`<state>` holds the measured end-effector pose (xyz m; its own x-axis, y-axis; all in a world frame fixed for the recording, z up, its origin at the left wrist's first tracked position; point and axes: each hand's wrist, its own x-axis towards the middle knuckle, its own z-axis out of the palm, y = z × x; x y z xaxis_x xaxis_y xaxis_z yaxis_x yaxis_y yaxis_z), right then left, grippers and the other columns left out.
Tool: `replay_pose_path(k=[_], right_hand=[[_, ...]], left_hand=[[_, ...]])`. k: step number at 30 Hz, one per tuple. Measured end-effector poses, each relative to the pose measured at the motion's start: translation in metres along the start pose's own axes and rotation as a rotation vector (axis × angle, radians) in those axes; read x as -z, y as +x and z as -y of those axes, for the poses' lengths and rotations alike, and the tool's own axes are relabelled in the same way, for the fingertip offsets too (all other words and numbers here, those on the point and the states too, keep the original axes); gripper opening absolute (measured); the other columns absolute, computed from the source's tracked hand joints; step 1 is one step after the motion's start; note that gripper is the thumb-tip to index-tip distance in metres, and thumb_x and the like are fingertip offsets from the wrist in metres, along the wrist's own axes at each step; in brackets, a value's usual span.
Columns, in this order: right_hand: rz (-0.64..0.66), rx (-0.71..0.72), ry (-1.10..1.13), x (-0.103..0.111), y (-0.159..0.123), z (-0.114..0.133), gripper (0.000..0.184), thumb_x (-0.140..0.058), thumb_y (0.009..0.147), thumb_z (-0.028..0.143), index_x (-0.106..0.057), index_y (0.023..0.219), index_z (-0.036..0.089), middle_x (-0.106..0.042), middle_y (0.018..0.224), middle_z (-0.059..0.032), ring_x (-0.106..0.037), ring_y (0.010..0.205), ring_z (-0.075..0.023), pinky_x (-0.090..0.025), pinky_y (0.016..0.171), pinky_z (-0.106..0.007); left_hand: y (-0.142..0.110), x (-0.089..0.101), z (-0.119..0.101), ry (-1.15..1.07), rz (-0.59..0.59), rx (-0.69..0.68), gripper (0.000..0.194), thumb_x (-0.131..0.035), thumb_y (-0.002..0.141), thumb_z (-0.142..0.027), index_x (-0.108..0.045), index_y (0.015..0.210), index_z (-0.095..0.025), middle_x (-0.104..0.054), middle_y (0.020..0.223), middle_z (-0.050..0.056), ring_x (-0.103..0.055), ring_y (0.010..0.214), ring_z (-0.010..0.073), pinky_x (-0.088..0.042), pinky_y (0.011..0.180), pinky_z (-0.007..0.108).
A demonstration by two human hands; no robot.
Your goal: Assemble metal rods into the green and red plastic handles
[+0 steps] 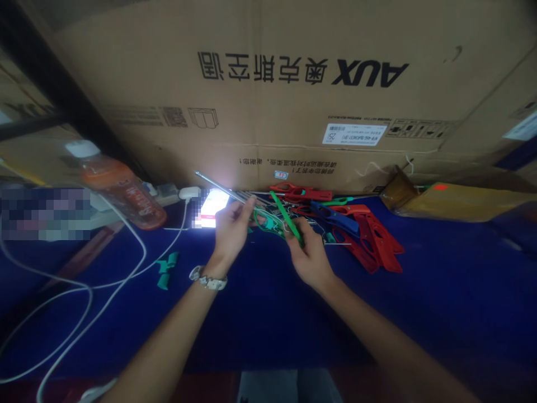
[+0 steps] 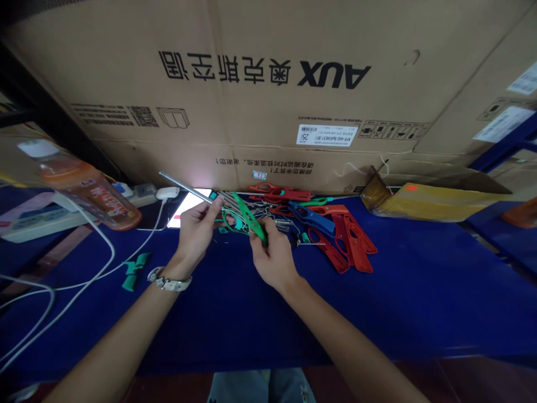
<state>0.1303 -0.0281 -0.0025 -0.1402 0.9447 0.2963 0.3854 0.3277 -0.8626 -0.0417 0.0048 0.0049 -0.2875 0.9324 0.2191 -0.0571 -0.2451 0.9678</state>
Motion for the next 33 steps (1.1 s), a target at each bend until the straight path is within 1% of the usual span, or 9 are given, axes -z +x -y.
replay_pose_path(k=[6,10,15,18,20,24,27,30,33], right_hand=[[0.022,0.01,0.029,-0.001,-0.001,-0.005,0.015,-0.05,0.096,0.037,-0.055,0.096,0.022,-0.048,0.061,0.0057,-0.044,0.052,-0.0126,-0.033,0.052,-0.026],[0.095,0.067,0.027,0.002,0.002,-0.008,0.017,-0.054,0.094,0.036,-0.058,0.103,0.022,-0.06,0.073,0.0019,-0.054,0.06,-0.0144,-0.042,0.059,-0.027],[0.163,0.112,-0.198,0.012,0.006,-0.01,0.02,-0.055,0.092,0.028,-0.063,0.109,0.023,-0.07,0.086,-0.0033,-0.065,0.073,-0.0197,-0.049,0.068,-0.031],[0.118,0.236,-0.341,0.021,0.003,-0.009,0.021,-0.055,0.088,0.021,-0.064,0.107,0.022,-0.068,0.104,-0.0075,-0.067,0.088,-0.0219,-0.05,0.073,-0.032],[0.114,0.274,-0.45,0.027,-0.002,-0.009,0.023,-0.056,0.084,0.019,-0.064,0.106,0.021,-0.065,0.107,-0.0081,-0.066,0.089,-0.022,-0.05,0.072,-0.031],[0.281,0.299,-0.626,0.034,-0.016,-0.012,0.028,-0.06,0.08,0.025,-0.065,0.107,0.02,-0.064,0.102,-0.0073,-0.066,0.084,-0.0218,-0.048,0.068,-0.032],[0.359,0.331,-0.733,0.031,-0.021,-0.011,0.039,-0.063,0.081,0.039,-0.065,0.114,0.019,-0.063,0.109,-0.0113,-0.064,0.094,-0.0265,-0.049,0.075,-0.037],[0.309,0.417,-0.779,0.021,-0.018,-0.004,0.049,-0.065,0.08,0.049,-0.066,0.118,0.017,-0.063,0.114,-0.0155,-0.058,0.109,-0.0336,-0.043,0.093,-0.049],[0.171,0.393,-0.73,0.008,-0.008,0.007,0.031,-0.061,0.084,0.037,-0.068,0.107,0.016,-0.067,0.107,-0.0145,-0.059,0.107,-0.0313,-0.044,0.092,-0.045]], left_hand=[[0.0,0.001,-0.002,-0.01,-0.013,-0.002,0.034,-0.073,0.08,-0.05,-0.07,0.082,-0.016,-0.072,0.069,0.004,-0.069,0.054,0.014,-0.057,0.052,0.023],[0.002,0.003,-0.002,0.009,-0.02,0.006,0.034,-0.073,0.08,-0.05,-0.07,0.081,-0.016,-0.072,0.07,0.003,-0.069,0.055,0.0136,-0.057,0.053,0.023],[0.008,0.008,0.004,0.036,-0.032,0.111,0.04,-0.077,0.074,-0.053,-0.069,0.078,-0.014,-0.069,0.063,0.002,-0.067,0.051,0.0134,-0.056,0.049,0.022],[0.012,0.012,0.008,0.019,-0.096,0.129,0.042,-0.079,0.071,-0.053,-0.068,0.076,-0.013,-0.068,0.061,0.002,-0.067,0.051,0.0136,-0.056,0.049,0.022],[0.015,0.015,0.009,0.001,-0.116,0.118,0.042,-0.079,0.071,-0.053,-0.068,0.076,-0.012,-0.068,0.061,0.003,-0.068,0.052,0.0139,-0.056,0.05,0.022],[0.018,0.016,0.009,-0.032,-0.154,0.074,0.041,-0.078,0.073,-0.052,-0.067,0.077,-0.013,-0.069,0.063,0.003,-0.068,0.052,0.0142,-0.056,0.051,0.024],[0.019,0.015,0.009,-0.044,-0.183,0.038,0.038,-0.078,0.073,-0.05,-0.067,0.075,-0.014,-0.069,0.064,0.002,-0.068,0.052,0.0138,-0.057,0.053,0.025],[0.018,0.013,0.009,-0.053,-0.186,0.028,0.037,-0.078,0.073,-0.049,-0.068,0.075,-0.014,-0.067,0.063,0.001,-0.067,0.053,0.0137,-0.056,0.052,0.024],[0.015,0.009,0.008,-0.076,-0.186,0.023,0.035,-0.079,0.073,-0.049,-0.068,0.076,-0.015,-0.067,0.063,0.0,-0.068,0.053,0.0137,-0.055,0.052,0.024]])
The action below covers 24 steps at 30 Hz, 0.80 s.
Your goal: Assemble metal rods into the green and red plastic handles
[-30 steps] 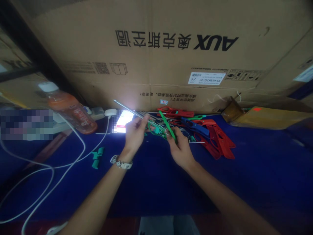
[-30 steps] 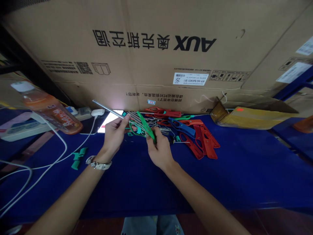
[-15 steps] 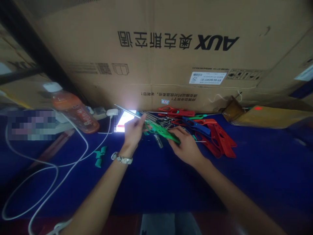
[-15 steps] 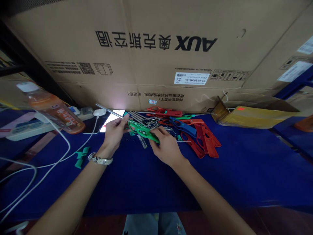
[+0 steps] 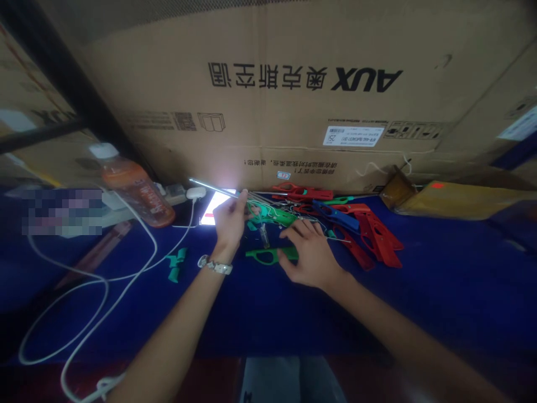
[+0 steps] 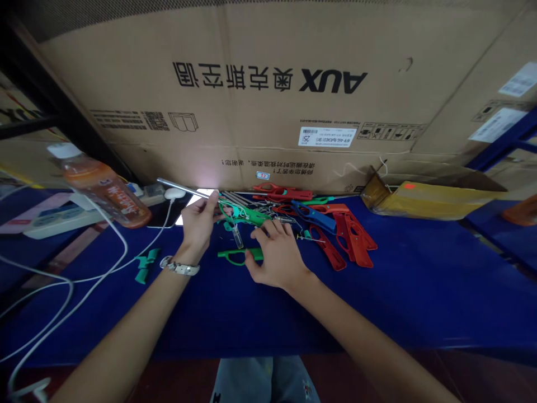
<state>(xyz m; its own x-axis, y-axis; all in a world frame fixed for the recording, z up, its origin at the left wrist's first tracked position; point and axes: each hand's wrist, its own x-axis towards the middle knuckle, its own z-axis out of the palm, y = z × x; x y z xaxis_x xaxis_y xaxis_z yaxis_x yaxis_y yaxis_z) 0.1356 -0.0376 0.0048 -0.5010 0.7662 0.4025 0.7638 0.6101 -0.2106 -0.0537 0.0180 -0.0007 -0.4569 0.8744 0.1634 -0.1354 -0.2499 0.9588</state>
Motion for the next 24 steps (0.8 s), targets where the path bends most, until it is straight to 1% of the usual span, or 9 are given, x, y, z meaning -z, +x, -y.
replay_pose_path(k=[2,4,6,10,12,14,17,20,24], right_hand=[[0.001,-0.098,0.043,-0.003,0.013,0.008,0.026,-0.057,0.089,0.035,-0.068,0.102,0.016,-0.07,0.1,-0.0132,-0.063,0.099,-0.0282,-0.047,0.085,-0.04],[0.066,-0.207,0.048,-0.007,0.024,0.014,0.036,-0.057,0.091,0.048,-0.068,0.106,0.017,-0.073,0.093,-0.0116,-0.068,0.085,-0.0274,-0.049,0.072,-0.037],[0.106,-0.246,0.032,-0.011,0.032,0.02,0.035,-0.057,0.09,0.051,-0.068,0.104,0.02,-0.075,0.092,-0.0091,-0.07,0.081,-0.0268,-0.048,0.07,-0.036],[0.078,-0.307,0.095,-0.017,0.04,0.022,0.019,-0.056,0.092,0.04,-0.067,0.093,0.024,-0.076,0.089,-0.0036,-0.072,0.08,-0.0237,-0.048,0.069,-0.032],[0.028,-0.316,0.241,-0.02,0.04,0.018,0.012,-0.056,0.091,0.034,-0.062,0.093,0.023,-0.075,0.082,-0.0023,-0.071,0.074,-0.0209,-0.048,0.068,-0.03],[-0.015,-0.28,0.497,-0.023,0.04,0.012,0.007,-0.055,0.09,0.029,-0.055,0.093,0.023,-0.073,0.078,-0.001,-0.071,0.069,-0.0183,-0.05,0.067,-0.029],[-0.04,-0.246,0.851,-0.028,0.037,0.004,0.017,-0.06,0.085,0.029,-0.045,0.093,0.024,-0.07,0.075,0.0014,-0.07,0.065,-0.0166,-0.052,0.064,-0.027],[-0.056,-0.277,0.981,-0.031,0.032,-0.001,0.028,-0.064,0.08,0.029,-0.042,0.098,0.025,-0.067,0.075,0.0035,-0.067,0.062,-0.0156,-0.052,0.062,-0.028],[-0.04,-0.262,1.048,-0.03,0.027,-0.005,0.02,-0.055,0.084,0.025,-0.048,0.103,0.024,-0.061,0.076,0.0044,-0.062,0.06,-0.0124,-0.049,0.06,-0.027]], left_hand=[[-0.003,-0.003,-0.001,-0.02,-0.001,-0.012,0.035,-0.078,0.074,-0.049,-0.068,0.076,-0.015,-0.067,0.063,0.0,-0.068,0.054,0.0136,-0.055,0.052,0.024],[-0.006,-0.005,-0.001,-0.03,-0.009,-0.034,0.035,-0.077,0.075,-0.049,-0.068,0.076,-0.016,-0.066,0.062,0.0,-0.068,0.055,0.014,-0.055,0.052,0.024],[-0.007,-0.007,-0.001,-0.027,-0.024,-0.062,0.036,-0.075,0.077,-0.051,-0.069,0.077,-0.016,-0.066,0.062,0.0,-0.068,0.056,0.0146,-0.055,0.052,0.024],[-0.007,-0.009,0.0,-0.033,-0.049,-0.068,0.037,-0.074,0.078,-0.053,-0.071,0.079,-0.016,-0.067,0.062,0.001,-0.067,0.056,0.0146,-0.054,0.053,0.025],[-0.008,-0.009,-0.001,-0.05,-0.052,-0.054,0.035,-0.074,0.078,-0.051,-0.071,0.079,-0.016,-0.068,0.061,0.001,-0.067,0.055,0.0142,-0.053,0.053,0.024],[-0.009,-0.01,-0.003,-0.064,-0.051,-0.052,0.033,-0.074,0.079,-0.05,-0.07,0.077,-0.017,-0.068,0.061,0.0,-0.067,0.055,0.0138,-0.053,0.052,0.024],[-0.011,-0.011,-0.004,-0.066,-0.049,-0.071,0.034,-0.072,0.08,-0.051,-0.07,0.077,-0.017,-0.068,0.061,0.0,-0.066,0.054,0.0135,-0.052,0.051,0.023],[-0.012,-0.012,-0.002,-0.05,-0.061,-0.087,0.033,-0.073,0.08,-0.05,-0.072,0.079,-0.017,-0.069,0.063,0.001,-0.067,0.054,0.0134,-0.052,0.051,0.023],[-0.012,-0.012,-0.001,-0.039,-0.056,-0.098,0.031,-0.074,0.08,-0.048,-0.073,0.081,-0.017,-0.07,0.064,0.001,-0.067,0.055,0.0133,-0.054,0.054,0.025]])
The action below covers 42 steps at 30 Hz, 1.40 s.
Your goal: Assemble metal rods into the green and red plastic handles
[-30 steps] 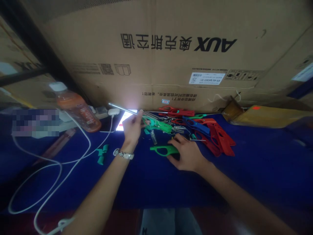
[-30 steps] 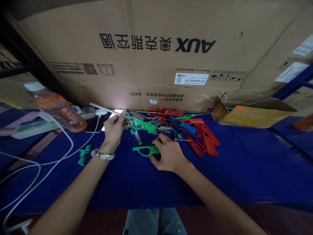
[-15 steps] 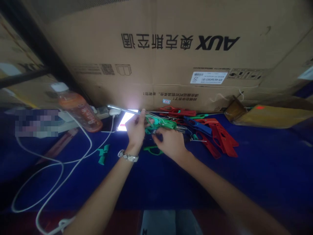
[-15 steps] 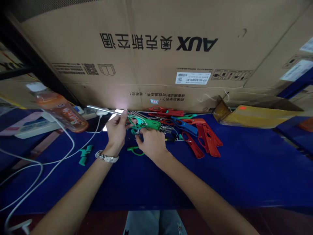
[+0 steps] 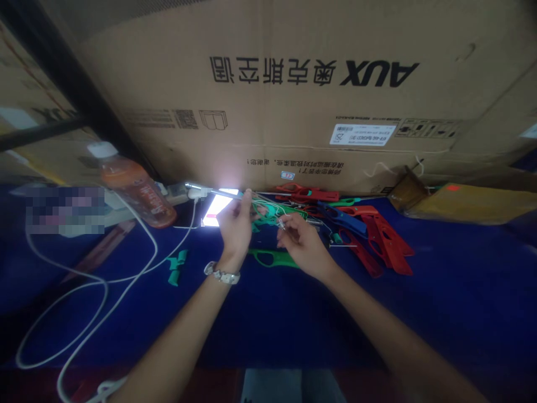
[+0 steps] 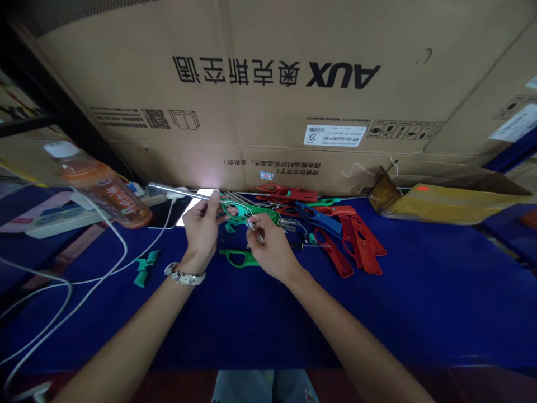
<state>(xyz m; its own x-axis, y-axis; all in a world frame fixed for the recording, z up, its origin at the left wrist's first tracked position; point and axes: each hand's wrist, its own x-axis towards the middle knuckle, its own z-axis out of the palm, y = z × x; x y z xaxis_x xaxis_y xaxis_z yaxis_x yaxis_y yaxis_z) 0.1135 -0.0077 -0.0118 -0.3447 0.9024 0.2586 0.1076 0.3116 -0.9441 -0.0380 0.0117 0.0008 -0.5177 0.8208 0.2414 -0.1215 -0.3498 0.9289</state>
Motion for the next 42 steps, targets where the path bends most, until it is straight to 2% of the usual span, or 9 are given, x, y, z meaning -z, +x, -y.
replay_pose_path(k=[4,6,8,13,16,23,29,36,42], right_hand=[[0.052,-0.123,0.159,0.003,0.0,0.011,0.018,-0.056,0.084,0.027,-0.048,0.099,0.024,-0.058,0.074,0.0064,-0.045,0.046,-0.0067,-0.035,0.045,-0.021],[0.044,-0.24,0.23,0.004,0.0,0.017,0.019,-0.058,0.085,0.033,-0.049,0.098,0.024,-0.054,0.065,0.0079,-0.038,0.043,-0.0064,-0.026,0.041,-0.019],[0.02,-0.289,0.273,0.003,0.001,0.02,0.024,-0.06,0.086,0.044,-0.051,0.093,0.023,-0.053,0.06,0.0077,-0.035,0.043,-0.0065,-0.021,0.04,-0.02],[-0.038,-0.153,0.256,-0.002,0.0,0.013,0.038,-0.069,0.081,0.056,-0.053,0.083,0.022,-0.051,0.057,0.0071,-0.04,0.046,-0.0078,-0.028,0.043,-0.022],[-0.067,-0.091,0.254,-0.004,-0.001,0.011,0.038,-0.071,0.08,0.055,-0.053,0.081,0.022,-0.048,0.057,0.0076,-0.042,0.049,-0.0084,-0.032,0.047,-0.023],[-0.076,-0.02,0.243,-0.005,-0.002,0.014,0.032,-0.071,0.081,0.048,-0.053,0.078,0.021,-0.051,0.061,0.0065,-0.041,0.051,-0.0076,-0.031,0.049,-0.023],[-0.121,-0.042,0.266,-0.008,-0.003,0.012,0.035,-0.075,0.076,0.05,-0.054,0.077,0.021,-0.053,0.06,0.0062,-0.04,0.049,-0.0074,-0.03,0.047,-0.022],[-0.076,-0.163,0.328,-0.004,-0.004,0.017,0.039,-0.064,0.083,0.059,-0.061,0.078,0.021,-0.051,0.049,0.0054,-0.037,0.04,-0.0073,-0.024,0.04,-0.021],[-0.074,-0.207,0.376,-0.005,-0.005,0.02,0.036,-0.063,0.084,0.055,-0.063,0.077,0.019,-0.051,0.045,0.0053,-0.032,0.038,-0.0057,-0.02,0.039,-0.02]], left_hand=[[-0.002,0.0,-0.002,0.028,0.021,-0.018,0.031,-0.073,0.081,-0.048,-0.073,0.083,-0.018,-0.07,0.064,0.001,-0.067,0.055,0.0143,-0.055,0.054,0.025],[-0.003,0.0,-0.002,0.026,0.03,-0.023,0.03,-0.073,0.081,-0.048,-0.074,0.083,-0.018,-0.07,0.064,0.001,-0.067,0.055,0.0143,-0.055,0.053,0.025],[-0.004,0.001,-0.003,0.023,0.033,-0.028,0.029,-0.073,0.081,-0.047,-0.074,0.083,-0.018,-0.07,0.065,0.001,-0.067,0.054,0.0142,-0.055,0.053,0.025],[-0.004,0.003,-0.003,0.04,0.033,-0.031,0.031,-0.073,0.081,-0.049,-0.074,0.085,-0.018,-0.071,0.068,0.001,-0.066,0.055,0.0137,-0.055,0.053,0.025],[-0.004,0.003,-0.004,0.039,0.032,-0.033,0.033,-0.072,0.081,-0.05,-0.074,0.084,-0.018,-0.072,0.069,0.002,-0.066,0.055,0.0133,-0.054,0.052,0.024],[-0.005,0.002,-0.003,0.034,0.027,-0.031,0.034,-0.071,0.082,-0.051,-0.075,0.084,-0.018,-0.072,0.069,0.002,-0.066,0.054,0.0136,-0.054,0.052,0.025],[-0.006,0.003,-0.004,0.034,0.047,-0.024,0.033,-0.072,0.081,-0.051,-0.075,0.086,-0.018,-0.072,0.071,0.003,-0.067,0.057,0.0141,-0.056,0.055,0.026],[-0.005,0.002,-0.005,0.039,0.03,-0.025,0.031,-0.073,0.081,-0.049,-0.074,0.083,-0.019,-0.07,0.067,0.001,-0.066,0.054,0.0136,-0.055,0.053,0.026],[-0.006,0.001,-0.005,0.016,0.035,-0.032,0.027,-0.074,0.081,-0.046,-0.075,0.082,-0.019,-0.07,0.067,0.001,-0.066,0.054,0.0136,-0.055,0.053,0.025]])
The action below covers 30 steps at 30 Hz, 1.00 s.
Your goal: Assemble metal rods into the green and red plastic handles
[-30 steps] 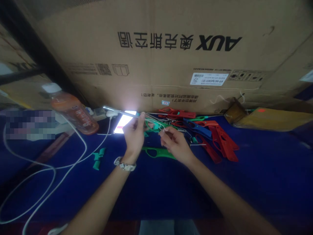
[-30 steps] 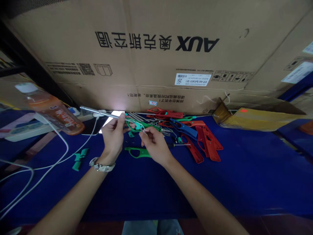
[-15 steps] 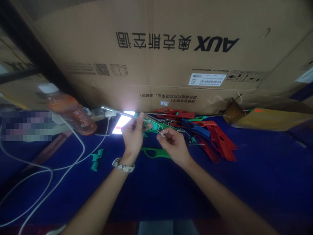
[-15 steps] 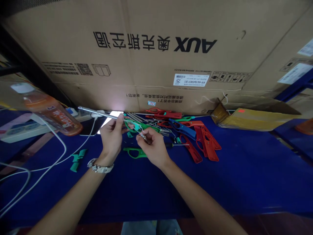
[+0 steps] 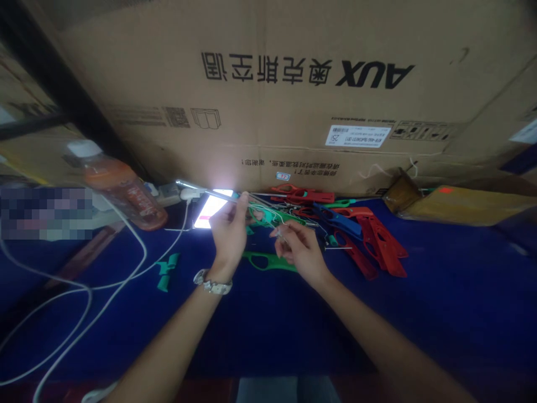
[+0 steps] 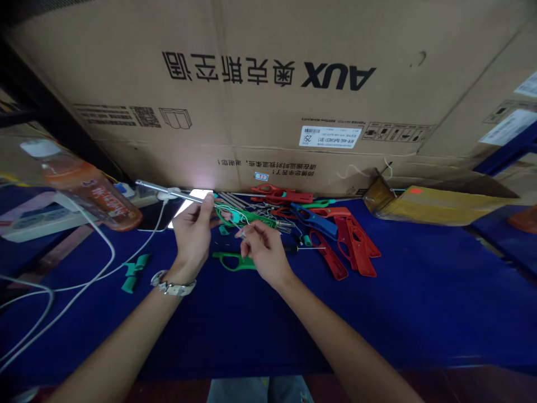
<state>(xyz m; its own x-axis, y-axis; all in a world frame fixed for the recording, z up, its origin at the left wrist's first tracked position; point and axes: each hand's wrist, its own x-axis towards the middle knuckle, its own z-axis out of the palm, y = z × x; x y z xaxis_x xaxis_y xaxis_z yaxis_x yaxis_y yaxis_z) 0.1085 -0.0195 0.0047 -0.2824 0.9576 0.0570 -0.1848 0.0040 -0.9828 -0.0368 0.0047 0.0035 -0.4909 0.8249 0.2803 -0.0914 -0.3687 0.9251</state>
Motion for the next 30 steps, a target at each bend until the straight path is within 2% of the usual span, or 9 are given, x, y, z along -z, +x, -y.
replay_pose_path(k=[10,15,19,23,30], right_hand=[[0.063,-0.024,-0.012,-0.001,-0.003,0.003,0.037,-0.064,0.082,0.057,-0.061,0.082,0.02,-0.05,0.048,0.0067,-0.032,0.039,-0.0058,-0.02,0.039,-0.021],[0.06,0.039,-0.037,-0.002,-0.004,-0.001,0.045,-0.083,0.068,0.047,-0.048,0.086,0.024,-0.05,0.056,0.0104,-0.036,0.044,-0.0056,-0.027,0.043,-0.02],[0.036,0.077,-0.097,-0.002,-0.003,-0.007,0.041,-0.075,0.077,0.051,-0.043,0.083,0.025,-0.053,0.058,0.0088,-0.042,0.045,-0.0074,-0.032,0.044,-0.021],[0.023,0.113,-0.115,-0.002,-0.003,-0.01,0.036,-0.07,0.082,0.052,-0.047,0.085,0.024,-0.053,0.066,0.0065,-0.042,0.049,-0.0074,-0.032,0.045,-0.021],[0.024,0.161,-0.185,0.001,-0.006,-0.011,0.03,-0.059,0.093,0.052,-0.054,0.089,0.023,-0.047,0.064,0.006,-0.037,0.05,-0.008,-0.029,0.046,-0.022]], left_hand=[[0.001,0.001,-0.001,0.005,0.002,0.003,0.027,-0.074,0.081,-0.046,-0.075,0.083,-0.019,-0.07,0.067,0.001,-0.065,0.053,0.0132,-0.054,0.052,0.025],[0.001,0.001,-0.002,0.001,0.006,-0.003,0.028,-0.073,0.082,-0.048,-0.075,0.083,-0.019,-0.071,0.069,0.002,-0.066,0.055,0.0133,-0.054,0.053,0.025],[0.001,0.001,-0.002,0.009,0.007,0.008,0.03,-0.072,0.082,-0.049,-0.075,0.083,-0.019,-0.071,0.069,0.002,-0.066,0.056,0.0138,-0.056,0.056,0.027],[0.001,0.001,-0.001,0.004,0.002,0.008,0.029,-0.073,0.081,-0.049,-0.075,0.083,-0.019,-0.071,0.068,0.001,-0.066,0.055,0.0137,-0.056,0.056,0.027],[0.001,0.001,-0.003,-0.018,0.006,0.009,0.03,-0.073,0.081,-0.048,-0.075,0.082,-0.018,-0.07,0.068,0.001,-0.066,0.055,0.0138,-0.055,0.055,0.026]])
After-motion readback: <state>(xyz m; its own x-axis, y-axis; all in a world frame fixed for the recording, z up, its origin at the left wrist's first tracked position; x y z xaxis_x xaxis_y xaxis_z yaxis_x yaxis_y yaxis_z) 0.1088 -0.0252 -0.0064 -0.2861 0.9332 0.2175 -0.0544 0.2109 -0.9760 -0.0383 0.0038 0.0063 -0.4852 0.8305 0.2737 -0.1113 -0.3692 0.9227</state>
